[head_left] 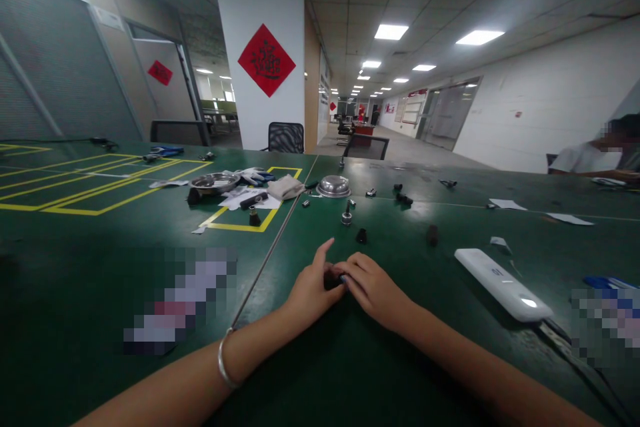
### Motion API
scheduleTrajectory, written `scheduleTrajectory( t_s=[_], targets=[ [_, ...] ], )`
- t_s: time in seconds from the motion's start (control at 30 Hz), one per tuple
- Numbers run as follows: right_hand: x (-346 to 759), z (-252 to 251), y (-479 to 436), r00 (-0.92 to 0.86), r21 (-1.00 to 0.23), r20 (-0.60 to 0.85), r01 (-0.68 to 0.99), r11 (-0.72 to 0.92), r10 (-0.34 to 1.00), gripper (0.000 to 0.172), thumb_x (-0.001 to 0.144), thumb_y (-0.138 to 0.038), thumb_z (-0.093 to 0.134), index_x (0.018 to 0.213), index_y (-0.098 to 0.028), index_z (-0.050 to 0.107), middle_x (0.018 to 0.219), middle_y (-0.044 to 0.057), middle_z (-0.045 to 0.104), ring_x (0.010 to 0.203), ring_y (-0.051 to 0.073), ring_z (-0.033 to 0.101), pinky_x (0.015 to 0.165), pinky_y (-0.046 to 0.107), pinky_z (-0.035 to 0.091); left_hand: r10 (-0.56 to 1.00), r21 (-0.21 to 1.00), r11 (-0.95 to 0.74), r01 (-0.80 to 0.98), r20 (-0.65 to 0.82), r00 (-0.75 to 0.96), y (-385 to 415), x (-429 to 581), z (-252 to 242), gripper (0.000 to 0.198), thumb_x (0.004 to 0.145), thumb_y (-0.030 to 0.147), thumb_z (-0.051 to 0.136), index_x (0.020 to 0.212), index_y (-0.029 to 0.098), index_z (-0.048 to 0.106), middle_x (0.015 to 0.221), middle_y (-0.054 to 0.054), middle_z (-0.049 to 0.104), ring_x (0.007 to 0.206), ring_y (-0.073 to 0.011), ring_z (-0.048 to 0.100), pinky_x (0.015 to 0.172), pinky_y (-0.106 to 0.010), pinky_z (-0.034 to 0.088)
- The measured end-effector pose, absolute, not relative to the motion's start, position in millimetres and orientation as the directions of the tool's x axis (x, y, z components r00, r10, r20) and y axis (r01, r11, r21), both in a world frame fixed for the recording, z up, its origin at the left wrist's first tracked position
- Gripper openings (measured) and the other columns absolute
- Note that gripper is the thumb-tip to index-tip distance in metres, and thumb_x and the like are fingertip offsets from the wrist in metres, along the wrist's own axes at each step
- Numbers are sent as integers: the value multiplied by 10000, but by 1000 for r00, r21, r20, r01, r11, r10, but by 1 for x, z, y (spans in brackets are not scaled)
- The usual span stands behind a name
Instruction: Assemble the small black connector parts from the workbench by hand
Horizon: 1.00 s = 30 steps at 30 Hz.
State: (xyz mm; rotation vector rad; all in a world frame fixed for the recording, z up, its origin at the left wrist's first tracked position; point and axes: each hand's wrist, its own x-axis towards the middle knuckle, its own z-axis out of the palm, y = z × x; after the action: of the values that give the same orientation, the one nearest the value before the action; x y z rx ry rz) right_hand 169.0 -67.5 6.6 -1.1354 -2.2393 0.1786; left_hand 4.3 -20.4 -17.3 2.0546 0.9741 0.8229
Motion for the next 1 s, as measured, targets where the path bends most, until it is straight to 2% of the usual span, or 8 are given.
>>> scheduleTrajectory(
  t_s=[0.13,0.27,0.47,0.57,0.67,0.8,1.0],
  targets=[
    [170,2,-66,-478,-403,493,614,678,726,366,883,-95,390,1222,-190,490,1034,81,552,942,183,512,836,339,439,824,798,-468,380,238,513,-21,4,-17,799,712,192,612,1379,228,172,855,-9,658,791,-184,641,720,-295,486],
    [170,0,-64,-428,-472,504,591,654,750,322,878,-98,425,1164,-196,538,1013,64,579,946,176,520,860,339,428,816,816,-462,347,238,526,-22,4,-16,791,720,196,600,1380,204,164,846,-11,656,795,-180,640,731,-295,487],
    [164,-4,-61,-257,-585,455,636,503,853,222,836,-142,530,1037,-200,605,887,33,557,823,162,541,738,297,447,814,811,-469,350,243,527,-22,4,-15,763,708,155,589,1372,198,214,898,-24,659,824,-176,630,780,-303,479],
    [161,-7,-60,-199,-586,465,661,469,863,136,804,-148,570,920,-192,625,846,24,544,807,166,533,727,299,436,797,777,-509,370,264,543,-22,4,-12,572,692,126,580,1242,198,438,955,-35,659,863,-185,619,788,-302,471],
    [160,-7,-62,-209,-582,513,628,517,832,198,781,-123,570,969,-177,602,909,47,539,866,179,526,784,317,431,790,788,-514,340,281,545,-22,5,-10,366,669,77,560,1015,189,597,965,-32,663,884,-189,615,793,-297,468],
    [159,-5,-65,-274,-577,570,538,614,775,354,784,-58,506,1112,-189,535,1011,66,544,953,183,515,848,330,423,827,907,-374,192,233,511,-22,6,-11,435,641,41,566,1059,161,558,994,-59,667,918,-188,625,820,-298,480],
    [158,-5,-64,-255,-589,568,538,603,782,308,796,-42,506,1023,-221,610,910,33,555,874,163,539,784,303,449,856,950,-286,128,193,479,-25,8,-10,616,638,96,613,1204,176,382,832,-12,669,798,-181,648,735,-307,503]
  ],
)
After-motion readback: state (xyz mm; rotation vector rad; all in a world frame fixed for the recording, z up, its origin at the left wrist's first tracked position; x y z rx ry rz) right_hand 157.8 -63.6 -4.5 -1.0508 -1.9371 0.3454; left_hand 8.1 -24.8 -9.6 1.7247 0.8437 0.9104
